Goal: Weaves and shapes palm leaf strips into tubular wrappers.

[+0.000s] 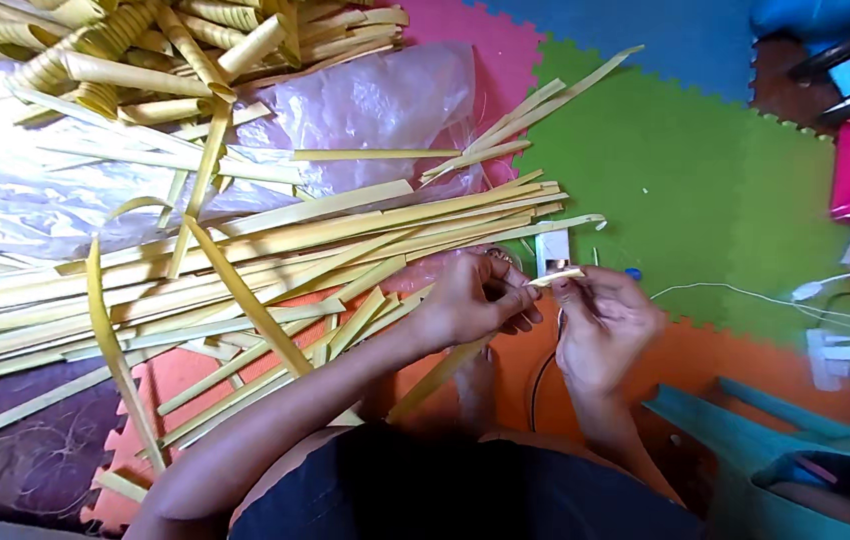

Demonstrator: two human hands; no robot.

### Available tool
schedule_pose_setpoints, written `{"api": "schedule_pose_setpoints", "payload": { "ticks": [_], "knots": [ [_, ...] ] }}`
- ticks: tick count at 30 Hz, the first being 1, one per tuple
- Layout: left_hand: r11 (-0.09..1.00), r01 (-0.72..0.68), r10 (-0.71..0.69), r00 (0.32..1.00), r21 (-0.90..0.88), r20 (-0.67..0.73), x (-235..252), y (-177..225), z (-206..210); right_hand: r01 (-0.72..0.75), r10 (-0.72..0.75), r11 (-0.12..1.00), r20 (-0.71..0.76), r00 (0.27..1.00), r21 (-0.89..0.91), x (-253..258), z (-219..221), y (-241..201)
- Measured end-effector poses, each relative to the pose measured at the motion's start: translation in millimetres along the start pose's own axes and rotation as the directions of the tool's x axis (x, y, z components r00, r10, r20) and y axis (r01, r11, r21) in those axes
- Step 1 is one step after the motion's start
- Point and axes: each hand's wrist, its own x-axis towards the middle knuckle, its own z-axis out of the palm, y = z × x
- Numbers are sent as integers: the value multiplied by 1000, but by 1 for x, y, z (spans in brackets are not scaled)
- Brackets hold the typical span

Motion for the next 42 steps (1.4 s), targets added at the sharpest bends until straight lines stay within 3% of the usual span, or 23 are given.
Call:
{"api": "schedule_pose_setpoints", "payload": {
  "ticks": [3,6,9,11,13,15,17,19,21,23,24,28,32,34,37,38,40,42],
  "knots": [
    [996,57,-56,998,-63,11,-4,10,2,332,-328,913,55,943,-236,-3,-2,2],
    [996,62,-61,998,-59,18,-3,8,0,464,-436,848,159,886,-258,-8,-5,7],
    [999,30,-24,992,-43,123,-6,4,-8,524,-460,816,276,844,-245,-9,-16,15],
    [998,30,-19,986,-61,166,-5,4,-10,462,-401,859,270,875,-220,-5,-21,15],
    [999,-36,37,994,-8,101,-2,-1,-7,232,-189,961,251,949,-153,2,-22,7],
    [989,-106,105,994,100,10,1,-8,-2,-68,76,997,295,953,-35,9,-21,0],
    [990,-70,75,997,124,-36,4,-8,3,-155,151,988,265,953,-7,12,-16,-3],
    [997,58,-56,997,56,-45,5,-2,6,50,-21,988,189,982,-146,8,-11,-2],
    [983,182,-184,982,-35,-34,3,3,4,316,-256,890,215,942,-327,0,-11,1],
    [982,184,-185,982,-45,-22,0,2,-1,444,-349,824,300,888,-353,-6,-12,3],
    [987,155,-155,988,-35,6,-1,2,-2,440,-339,834,320,885,-333,-5,-13,4],
    [996,9,-16,997,92,79,1,-5,-6,148,-74,970,348,935,-191,13,-23,-5],
    [961,-100,88,994,258,57,4,-10,0,-69,179,955,377,909,-287,22,-24,-11],
    [982,-42,22,994,186,109,3,-7,1,-98,180,964,335,925,-248,19,-24,-9],
    [973,215,-188,952,-88,239,2,-6,-4,-99,124,990,296,947,-97,8,-26,-5],
    [965,240,-208,945,-103,252,2,-8,-6,-99,112,993,294,949,-61,5,-26,-4],
    [990,133,-138,974,42,177,3,-11,-8,-141,137,990,313,940,-10,0,-29,-1],
    [969,-32,13,997,244,81,2,-11,-7,-317,273,943,316,909,98,-5,-29,-1]
  ]
}}
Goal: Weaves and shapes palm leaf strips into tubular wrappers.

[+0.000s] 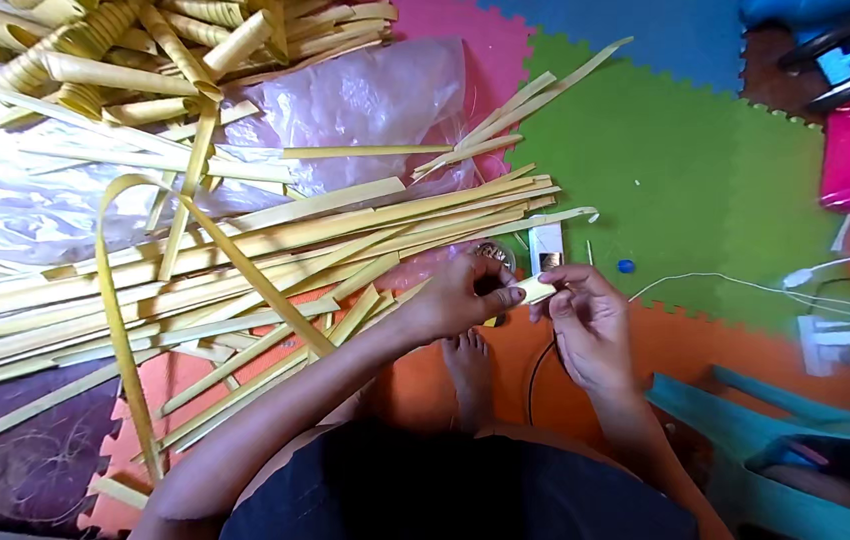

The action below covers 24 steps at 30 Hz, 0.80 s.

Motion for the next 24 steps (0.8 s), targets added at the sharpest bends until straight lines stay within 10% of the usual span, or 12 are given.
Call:
{"api": "schedule_pose_setpoints", "payload": {
  "ticks": [6,12,20,24],
  "knots": [
    [983,-127,130,991,133,-13,2,7,-2,-437,507,701,37,861,563,3,6,-16],
    [982,-81,79,997,169,22,2,5,-3,-14,16,998,-38,999,55,2,-4,-5],
    [949,-227,234,972,219,-8,8,2,2,-542,598,541,159,786,643,-5,12,-14],
    [958,-192,211,975,212,-67,7,7,-1,-486,506,761,75,859,431,-8,21,-12]
  ]
}}
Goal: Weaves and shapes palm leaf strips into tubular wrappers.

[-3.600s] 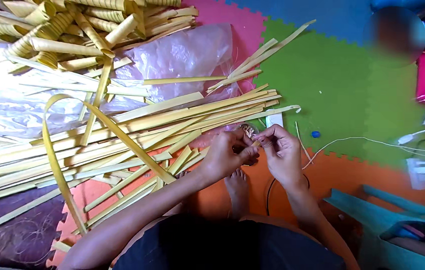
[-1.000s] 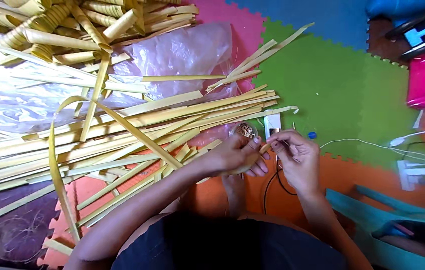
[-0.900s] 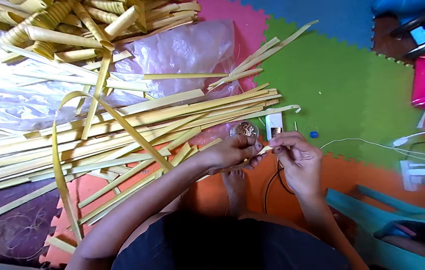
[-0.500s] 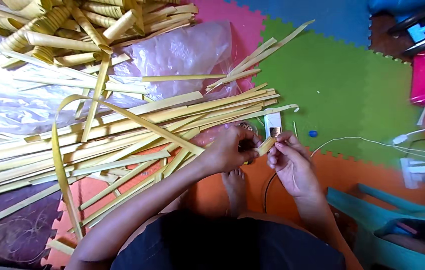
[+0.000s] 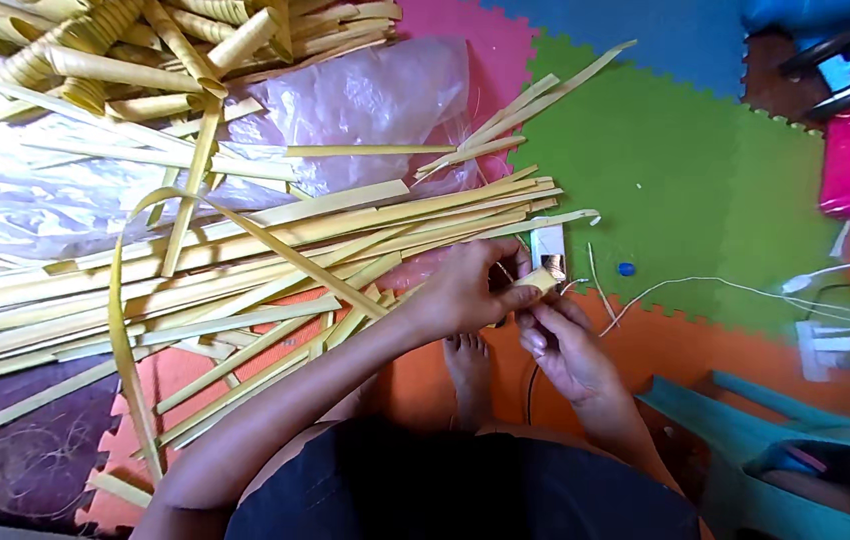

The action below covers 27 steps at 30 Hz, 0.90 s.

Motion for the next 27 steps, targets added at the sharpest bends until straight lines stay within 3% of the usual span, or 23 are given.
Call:
{"api": "schedule_pose_setpoints", "payload": {
  "ticks": [2,5,8,10,12,15,18,21,24,27],
  "knots": [
    [1000,8,-8,1000,19,-6,0,-1,-2,126,-130,983,-22,991,-134,2,-3,2],
    [998,42,-39,996,-37,77,1,-6,-3,178,-181,980,-29,983,-94,4,-7,0],
    [992,57,-38,984,-110,172,1,-5,-5,32,-23,996,-100,995,84,3,-5,-4],
    [1000,-4,3,994,10,105,2,-4,0,-89,108,975,-87,990,203,1,-3,-2],
    [990,-40,38,999,137,22,3,-6,6,-116,129,978,-63,990,175,-3,3,1],
    [981,27,-27,1000,194,0,2,-3,6,35,-46,995,-116,992,-89,-5,8,11],
    [992,70,-77,995,109,62,2,-3,1,161,-174,981,-122,977,-106,-2,0,15],
    [998,69,-68,984,3,162,1,-5,-1,61,-48,996,-173,984,69,-2,-1,8],
    [985,-45,38,998,167,46,3,-7,8,-99,127,955,-85,988,278,-5,-3,7],
    [958,-26,37,999,285,-33,4,-2,10,-87,96,986,-60,994,142,-6,3,11]
  ]
}}
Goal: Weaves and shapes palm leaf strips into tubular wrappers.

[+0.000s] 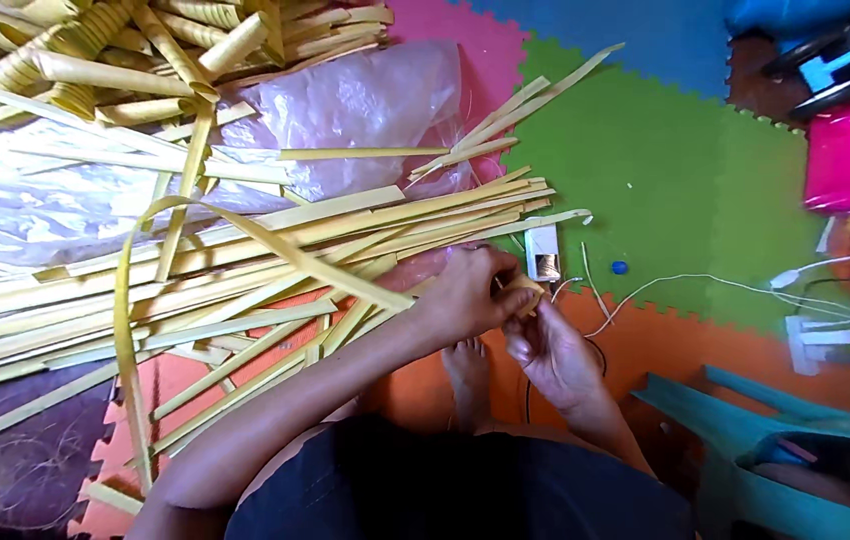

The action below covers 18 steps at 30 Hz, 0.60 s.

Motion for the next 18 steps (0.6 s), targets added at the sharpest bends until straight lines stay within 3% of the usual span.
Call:
{"api": "schedule_pose_setpoints", "payload": {
  "ticks": [3,6,9,12,15,18],
  "knots": [
    [997,60,-54,994,-59,90,-1,1,-7,129,-138,984,-72,988,-122,3,2,4],
    [994,54,-34,981,-98,190,-2,-3,-12,75,-71,997,-104,992,32,3,0,-2],
    [999,-11,13,997,-35,79,-1,-8,-4,-28,30,990,-11,1000,137,2,-3,-1],
    [1000,-3,2,1000,28,13,2,-7,-2,37,-36,999,28,999,-27,3,-2,4],
    [1000,-15,19,987,-27,159,4,-11,-9,118,-124,991,-98,987,-69,5,0,6],
    [996,-50,67,964,-73,257,4,-13,-14,1,3,993,-36,999,121,3,-5,1]
  ]
}}
